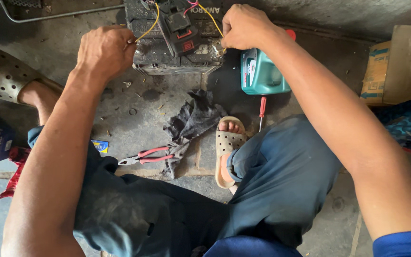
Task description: The person sits on the floor and works on a car battery, using a multimeter to test connections and a screwdriver to adjust terminals. They manipulate wires and components on the battery while seated.
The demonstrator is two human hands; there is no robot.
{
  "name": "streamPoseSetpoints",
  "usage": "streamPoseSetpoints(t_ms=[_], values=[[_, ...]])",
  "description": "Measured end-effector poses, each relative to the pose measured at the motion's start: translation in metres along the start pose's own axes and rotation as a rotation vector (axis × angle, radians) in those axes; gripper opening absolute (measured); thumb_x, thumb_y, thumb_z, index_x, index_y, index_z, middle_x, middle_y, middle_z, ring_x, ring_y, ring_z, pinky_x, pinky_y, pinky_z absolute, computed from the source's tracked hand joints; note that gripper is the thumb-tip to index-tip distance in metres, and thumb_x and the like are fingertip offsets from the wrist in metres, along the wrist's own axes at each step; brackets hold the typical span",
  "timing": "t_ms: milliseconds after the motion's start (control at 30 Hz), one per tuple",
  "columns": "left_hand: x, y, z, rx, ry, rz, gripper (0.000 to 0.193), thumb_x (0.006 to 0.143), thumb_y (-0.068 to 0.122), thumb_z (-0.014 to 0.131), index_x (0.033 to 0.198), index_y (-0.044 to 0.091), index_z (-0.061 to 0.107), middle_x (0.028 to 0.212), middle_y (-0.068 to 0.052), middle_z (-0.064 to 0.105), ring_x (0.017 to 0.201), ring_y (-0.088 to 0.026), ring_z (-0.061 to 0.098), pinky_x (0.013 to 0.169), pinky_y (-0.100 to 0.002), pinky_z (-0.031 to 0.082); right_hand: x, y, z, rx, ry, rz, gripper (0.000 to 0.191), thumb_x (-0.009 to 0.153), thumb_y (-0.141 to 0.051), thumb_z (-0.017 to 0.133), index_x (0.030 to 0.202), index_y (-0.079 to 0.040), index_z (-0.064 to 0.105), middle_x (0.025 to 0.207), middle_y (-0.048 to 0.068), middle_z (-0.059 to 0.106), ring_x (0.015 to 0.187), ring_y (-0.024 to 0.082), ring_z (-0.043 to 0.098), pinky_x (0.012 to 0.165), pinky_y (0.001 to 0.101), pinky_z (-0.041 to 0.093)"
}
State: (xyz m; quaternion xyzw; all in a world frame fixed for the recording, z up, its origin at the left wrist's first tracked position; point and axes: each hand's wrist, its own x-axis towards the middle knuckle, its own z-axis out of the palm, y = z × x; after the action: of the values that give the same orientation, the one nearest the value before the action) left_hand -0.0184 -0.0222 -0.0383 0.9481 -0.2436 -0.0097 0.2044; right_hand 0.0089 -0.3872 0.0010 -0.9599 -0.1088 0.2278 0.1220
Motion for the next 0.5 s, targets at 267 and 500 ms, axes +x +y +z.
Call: streamPoseSetpoints(t_ms=[267, 500], values=[[0.0012, 0.003, -0.0003, 0.01, -0.013, -0.008, 0.016, 0.095, 0.021, 0.072, 0.107, 0.013, 0.079, 0.099, -0.014, 0.075, 0.086, -0.039, 0.07, 0.08, -0.05, 0.055, 0.0027, 0.0047, 0.0081, -0.086, 0.061, -0.055, 0.015, 0.071, -0.017, 0.079, 0.082, -0.008, 0.076, 0.083, 0.014, 0.075, 0.085, 0.033, 0.073, 0.079, 0.0457, 0.056], [0.0023, 0.003, 0.0005, 0.019, -0.011, -0.004, 0.017, 0.096, 0.021, 0.072, 0.109, 0.013, 0.08, 0.1, -0.013, 0.075, 0.087, -0.037, 0.071, 0.081, -0.049, 0.056, 0.0024, 0.003, 0.0066, -0.081, 0.053, -0.02, 0.015, 0.07, -0.018, 0.079, 0.08, -0.008, 0.075, 0.082, 0.015, 0.075, 0.085, 0.033, 0.072, 0.079, 0.0462, 0.056]])
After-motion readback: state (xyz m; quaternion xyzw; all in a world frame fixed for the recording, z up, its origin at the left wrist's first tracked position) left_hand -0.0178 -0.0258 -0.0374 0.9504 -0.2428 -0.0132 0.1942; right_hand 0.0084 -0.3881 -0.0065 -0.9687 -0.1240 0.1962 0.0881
